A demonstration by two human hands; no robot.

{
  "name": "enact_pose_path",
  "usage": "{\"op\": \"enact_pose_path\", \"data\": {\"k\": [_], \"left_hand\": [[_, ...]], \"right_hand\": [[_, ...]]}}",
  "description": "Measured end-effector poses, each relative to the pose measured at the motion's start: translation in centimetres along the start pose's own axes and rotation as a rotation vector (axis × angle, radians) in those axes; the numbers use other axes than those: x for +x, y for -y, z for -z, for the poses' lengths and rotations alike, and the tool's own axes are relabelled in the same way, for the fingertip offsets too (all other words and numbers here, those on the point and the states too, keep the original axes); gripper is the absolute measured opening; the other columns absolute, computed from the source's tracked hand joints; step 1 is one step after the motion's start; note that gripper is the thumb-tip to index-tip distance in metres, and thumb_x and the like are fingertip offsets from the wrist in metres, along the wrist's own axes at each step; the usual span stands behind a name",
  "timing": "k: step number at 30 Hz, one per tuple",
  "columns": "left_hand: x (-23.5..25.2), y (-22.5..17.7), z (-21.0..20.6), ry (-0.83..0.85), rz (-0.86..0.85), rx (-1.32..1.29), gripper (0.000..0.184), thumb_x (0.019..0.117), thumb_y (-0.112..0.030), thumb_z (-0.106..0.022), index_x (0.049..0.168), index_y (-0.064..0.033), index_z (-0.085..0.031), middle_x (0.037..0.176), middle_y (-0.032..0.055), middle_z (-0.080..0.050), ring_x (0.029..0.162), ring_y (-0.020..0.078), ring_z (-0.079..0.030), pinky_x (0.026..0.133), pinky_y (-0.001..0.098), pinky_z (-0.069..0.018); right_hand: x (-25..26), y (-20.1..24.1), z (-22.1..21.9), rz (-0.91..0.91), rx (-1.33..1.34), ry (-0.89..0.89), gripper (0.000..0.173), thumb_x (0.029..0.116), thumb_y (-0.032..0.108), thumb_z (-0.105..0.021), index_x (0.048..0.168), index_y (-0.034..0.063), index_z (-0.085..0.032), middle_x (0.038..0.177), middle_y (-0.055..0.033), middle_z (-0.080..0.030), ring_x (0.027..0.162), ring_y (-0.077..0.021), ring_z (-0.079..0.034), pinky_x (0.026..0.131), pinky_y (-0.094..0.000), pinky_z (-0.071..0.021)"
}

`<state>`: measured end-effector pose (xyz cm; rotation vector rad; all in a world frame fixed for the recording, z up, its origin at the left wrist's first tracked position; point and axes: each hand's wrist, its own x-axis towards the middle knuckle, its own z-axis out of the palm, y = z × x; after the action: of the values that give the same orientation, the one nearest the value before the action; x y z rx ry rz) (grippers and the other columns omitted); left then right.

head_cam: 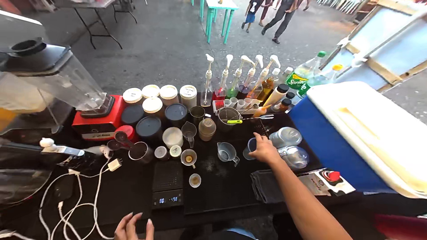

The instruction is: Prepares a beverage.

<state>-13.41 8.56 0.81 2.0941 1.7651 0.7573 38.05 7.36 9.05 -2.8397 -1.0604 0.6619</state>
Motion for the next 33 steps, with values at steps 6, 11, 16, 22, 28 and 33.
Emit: {"op": "enact_pose_path", "data": {"k": [6,11,16,22,28,33], "left_hand": [[1.7,-1.1,0.3,-0.07,0.01,-0.109,0.038,0.087,-0.022,-0.07,0.113,0.0055,-0.069,0.137,0.0353,-0.05,0.127,0.0539,-0.048,0.1,0.0694,-0.0378],[-0.3,-1.4,-0.9,-0.034,0.051,-0.157,0.036,0.0866,-0.023,-0.07,0.112,0.0022,-0.071,0.139,0.0324,-0.051,0.126,0.0514,-0.05,0.099,0.0689,-0.0388],[-1.5,-0.7,-1.2,0.007,0.014,-0.14,0.033,0.0866,-0.025,-0.069,0.109,-0.0015,-0.073,0.137,0.0294,-0.053,0.124,0.0486,-0.052,0.099,0.0667,-0.0392],[-1.0,0.3,-0.4,-0.028,-0.012,-0.134,0.034,0.0856,-0.026,-0.069,0.108,-0.0012,-0.072,0.135,0.0293,-0.054,0.123,0.0455,-0.053,0.099,0.0645,-0.0386],[-0.2,-0.7,0.4,-0.014,-0.071,-0.145,0.029,0.0879,-0.024,-0.069,0.105,-0.0017,-0.073,0.132,0.0284,-0.057,0.12,0.045,-0.055,0.097,0.0638,-0.0402],[-0.8,-2.4,2.3,0.057,-0.204,-0.133,0.022,0.0888,-0.022,-0.069,0.098,-0.0034,-0.074,0.125,0.0251,-0.062,0.115,0.039,-0.058,0.096,0.0591,-0.0412]], "right_hand": [[-12.5,1.7,3.0,0.225,0.012,-0.082,0.101,0.0646,0.038,-0.095,0.151,0.0116,-0.05,0.149,-0.024,-0.048,0.133,-0.0486,-0.049,0.097,-0.0666,-0.0496],[-14.1,7.2,-4.3,0.322,0.001,0.156,0.098,0.0691,0.034,-0.088,0.156,0.0185,-0.044,0.158,-0.0157,-0.041,0.142,-0.0407,-0.042,0.1,-0.0583,-0.0513],[-11.0,8.8,-8.5,0.286,-0.122,0.202,0.108,0.0706,0.033,-0.088,0.162,0.0232,-0.031,0.166,-0.0137,-0.029,0.152,-0.0388,-0.028,0.107,-0.0615,-0.0434],[-17.6,6.9,-7.1,0.627,0.341,-0.338,0.054,0.0786,0.04,-0.082,0.119,0.007,-0.069,0.122,-0.014,-0.068,0.116,-0.0287,-0.065,0.095,-0.0475,-0.0567],[-18.8,9.2,-19.3,0.688,0.688,-0.177,0.047,0.0866,0.012,-0.076,0.129,-0.0046,-0.062,0.137,-0.0227,-0.059,0.116,-0.025,-0.067,0.085,-0.0339,-0.0621],[-15.3,13.3,-22.0,0.367,0.794,-0.16,0.084,0.0805,0.018,-0.083,0.149,-0.0077,-0.041,0.151,-0.0264,-0.046,0.136,-0.0318,-0.053,0.103,-0.041,-0.0537]]}}
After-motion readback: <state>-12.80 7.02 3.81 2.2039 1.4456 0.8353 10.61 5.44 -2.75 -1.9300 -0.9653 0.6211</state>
